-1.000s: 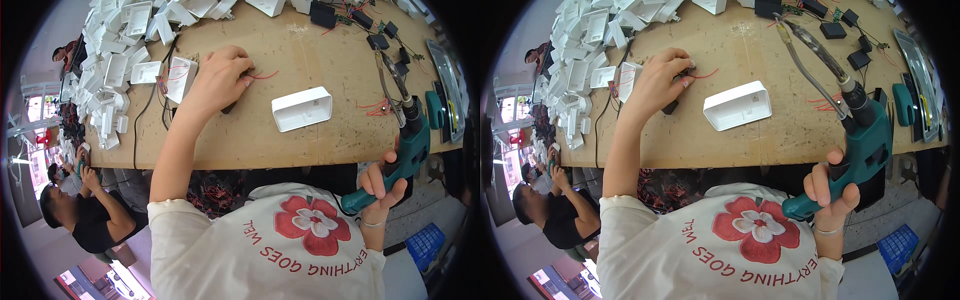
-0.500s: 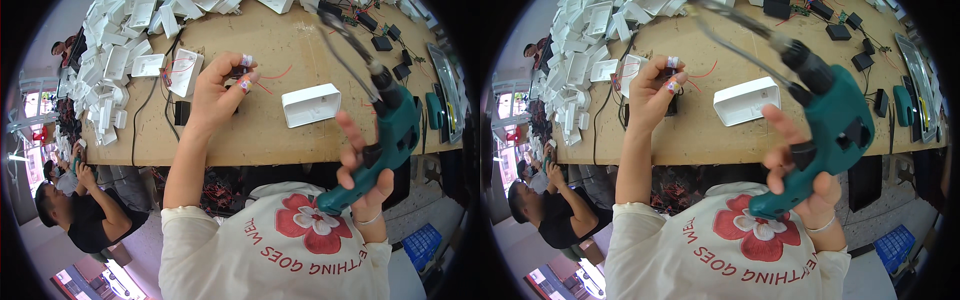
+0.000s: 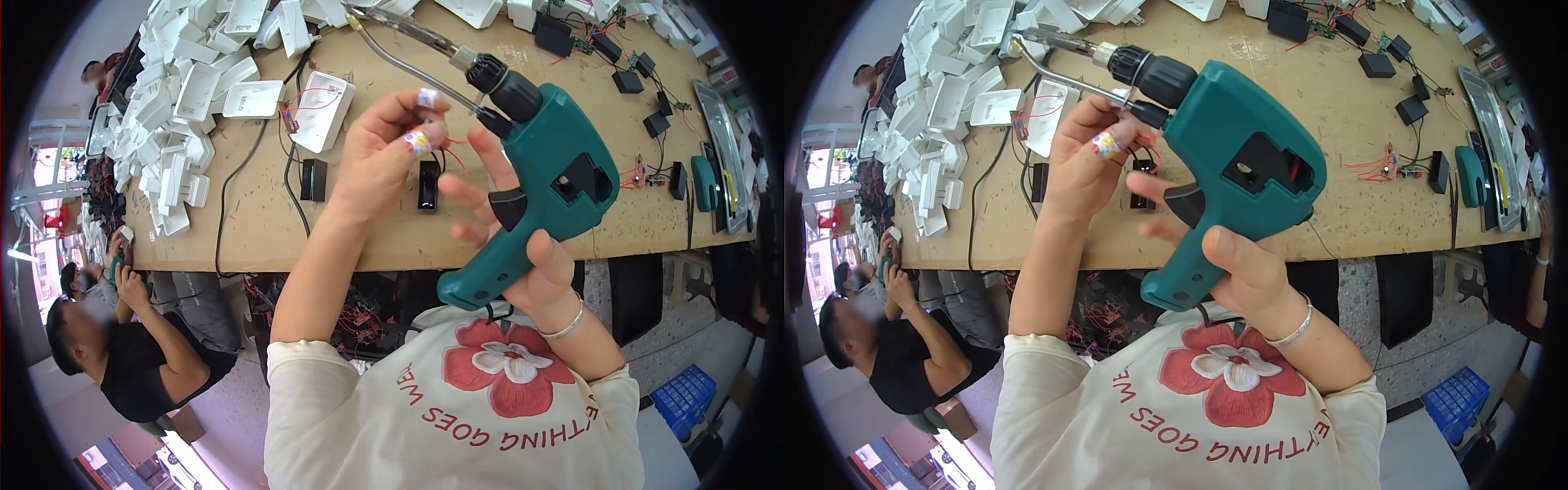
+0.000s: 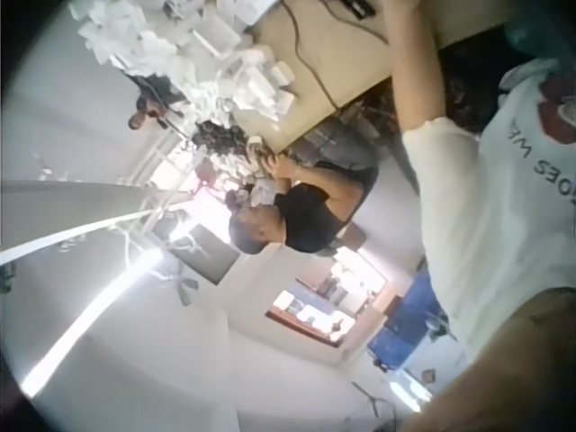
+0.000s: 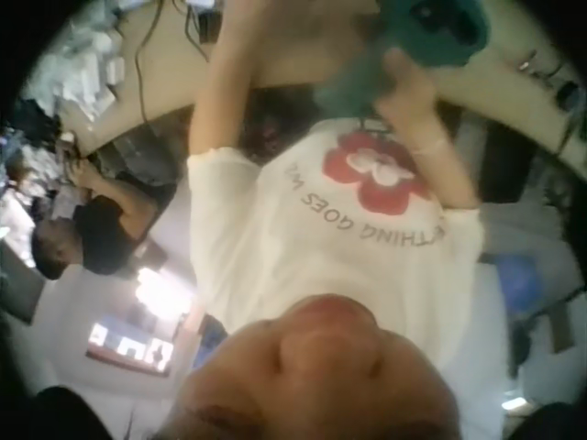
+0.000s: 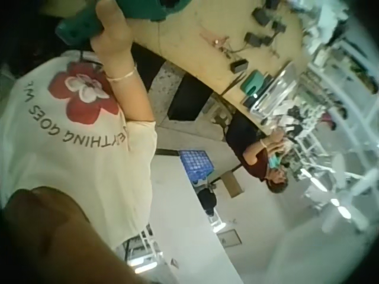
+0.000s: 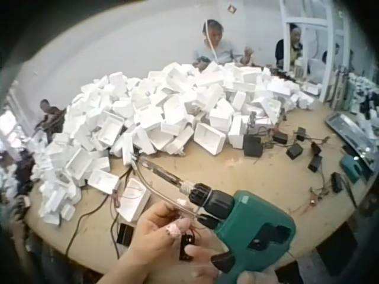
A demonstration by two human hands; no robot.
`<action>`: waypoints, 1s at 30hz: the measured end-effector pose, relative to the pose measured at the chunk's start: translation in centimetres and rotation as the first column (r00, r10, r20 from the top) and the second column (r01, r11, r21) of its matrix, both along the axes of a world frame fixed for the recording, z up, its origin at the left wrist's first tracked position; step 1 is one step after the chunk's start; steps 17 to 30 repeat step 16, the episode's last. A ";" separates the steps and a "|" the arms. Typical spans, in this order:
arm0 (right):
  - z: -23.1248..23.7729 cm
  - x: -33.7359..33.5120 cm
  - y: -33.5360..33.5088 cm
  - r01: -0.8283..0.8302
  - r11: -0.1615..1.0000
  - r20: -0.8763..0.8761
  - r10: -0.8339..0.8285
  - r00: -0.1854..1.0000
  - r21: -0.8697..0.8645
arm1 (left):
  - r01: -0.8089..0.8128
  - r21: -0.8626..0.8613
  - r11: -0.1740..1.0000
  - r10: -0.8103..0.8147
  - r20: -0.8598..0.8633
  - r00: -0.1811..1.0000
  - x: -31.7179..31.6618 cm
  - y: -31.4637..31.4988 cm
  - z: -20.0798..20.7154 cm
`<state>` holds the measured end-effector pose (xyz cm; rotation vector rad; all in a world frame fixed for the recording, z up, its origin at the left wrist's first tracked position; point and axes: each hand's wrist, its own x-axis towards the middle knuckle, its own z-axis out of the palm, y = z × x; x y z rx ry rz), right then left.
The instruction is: The person solders wires inside plastic casings using a soldering iron, transfers assembled casings into a bin, and arranges new circuit boards and casings on the table.
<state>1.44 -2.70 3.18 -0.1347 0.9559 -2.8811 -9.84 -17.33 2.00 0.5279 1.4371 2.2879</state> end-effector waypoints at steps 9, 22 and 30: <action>0.0 1.0 1.9 0.028 0.983 -0.018 -0.025 1.000 0.183 | 0.239 -0.403 0.883 -0.330 -0.171 0.929 0.6 -0.3 1.5; -1.0 3.7 4.2 -0.014 0.975 0.079 -0.004 0.997 0.221 | 0.120 -0.854 0.506 -0.728 -0.348 0.590 1.0 0.0 3.8; -1.0 3.7 4.2 -0.014 0.975 0.079 -0.004 0.997 0.221 | 0.120 -0.854 0.506 -0.728 -0.348 0.590 1.0 0.0 3.8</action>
